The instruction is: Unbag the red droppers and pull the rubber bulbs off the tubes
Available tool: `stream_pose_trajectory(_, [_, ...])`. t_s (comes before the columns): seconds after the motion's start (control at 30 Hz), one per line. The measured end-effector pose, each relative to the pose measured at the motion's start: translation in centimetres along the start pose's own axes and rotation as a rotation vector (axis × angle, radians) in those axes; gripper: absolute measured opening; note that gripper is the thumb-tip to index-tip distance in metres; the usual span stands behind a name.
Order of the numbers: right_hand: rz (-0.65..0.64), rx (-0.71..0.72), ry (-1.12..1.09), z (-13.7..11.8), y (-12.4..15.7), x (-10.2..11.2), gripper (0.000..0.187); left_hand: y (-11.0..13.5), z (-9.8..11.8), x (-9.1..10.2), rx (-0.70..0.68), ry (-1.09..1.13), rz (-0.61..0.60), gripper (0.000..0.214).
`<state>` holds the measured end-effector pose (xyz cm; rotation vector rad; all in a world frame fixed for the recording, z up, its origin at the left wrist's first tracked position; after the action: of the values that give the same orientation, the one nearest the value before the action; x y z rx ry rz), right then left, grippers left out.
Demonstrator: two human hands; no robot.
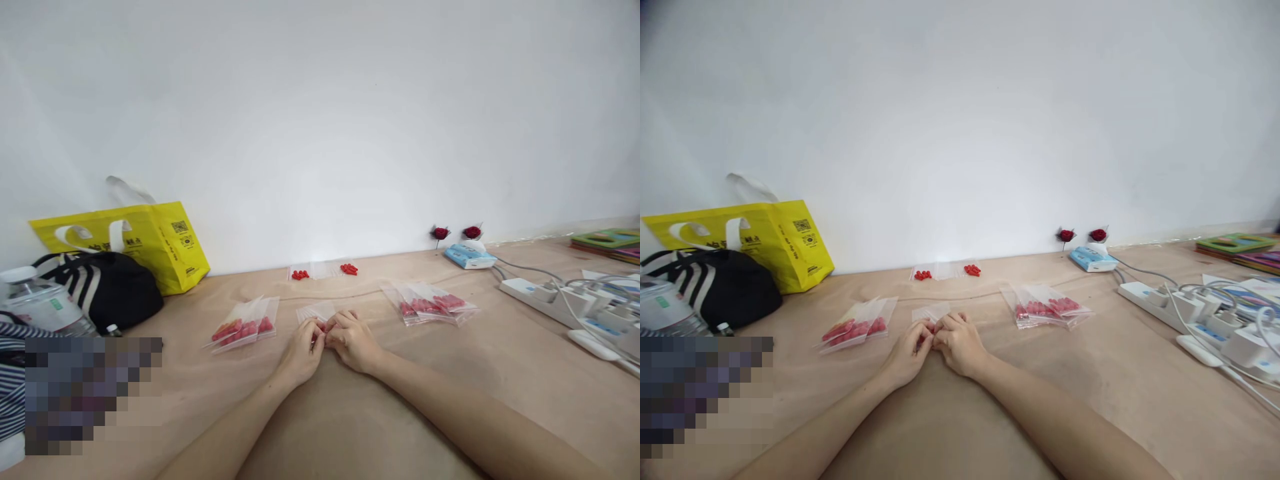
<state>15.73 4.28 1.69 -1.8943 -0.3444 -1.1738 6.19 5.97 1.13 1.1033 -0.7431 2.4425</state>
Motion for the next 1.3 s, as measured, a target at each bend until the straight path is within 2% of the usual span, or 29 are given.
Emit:
stream_pose_trajectory(0.2, [-0.011, -0.003, 0.012, -0.1, -0.3, -0.3, 0.014, 0.2, -0.3, -0.1, 0.025, -0.008, 0.024, 0.015])
stream_pose_trajectory(0.33, [-0.002, 0.064, 0.019, -0.4, -0.3, -0.4, 0.015, 0.3, -0.6, 0.1, 0.056, -0.009, 0.046, 0.014])
stream_pose_trajectory(0.53, [0.145, 0.208, 0.03, -1.0, 0.2, 0.2, 0.019, 0.1, -1.1, 0.0, 0.082, 0.015, 0.023, 0.016])
stream_pose_trajectory(0.7, [0.17, 0.142, 0.038, -0.7, 0.3, 0.2, 0.019, 0.3, -1.0, 0.0, 0.092, 0.031, 0.018, 0.016])
stream_pose_trajectory(0.9, [0.093, 0.128, 0.001, -1.0, 0.1, -0.3, 0.014, 0.4, -1.5, 0.1, 0.127, 0.042, 0.037, 0.016])
stream_pose_trajectory(1.07, [0.008, 0.171, -0.001, -2.0, 0.0, -1.0, 0.013, 0.4, -2.3, 0.4, 0.189, 0.063, 0.06, 0.021])
stream_pose_trajectory(1.2, [0.002, 0.132, 0.032, -1.4, 0.3, -0.4, 0.013, 0.3, -1.5, 0.8, 0.143, 0.083, 0.003, 0.025])
stream_pose_trajectory(1.3, [-0.015, 0.095, 0.068, -0.1, 0.8, 0.7, 0.015, 0.4, -1.0, 1.1, 0.067, 0.01, -0.11, 0.026])
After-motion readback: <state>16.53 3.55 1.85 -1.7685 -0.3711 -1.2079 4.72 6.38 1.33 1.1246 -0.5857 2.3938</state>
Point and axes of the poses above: each hand's wrist, its own y-axis away from the middle knuckle, its own x-axis out of the back of the hand, z = x × y, the point moved 7 cm from there along -y, towards the middle knuckle, and after that the axes turned 13 degrees about -z, right-handed, at the moved point
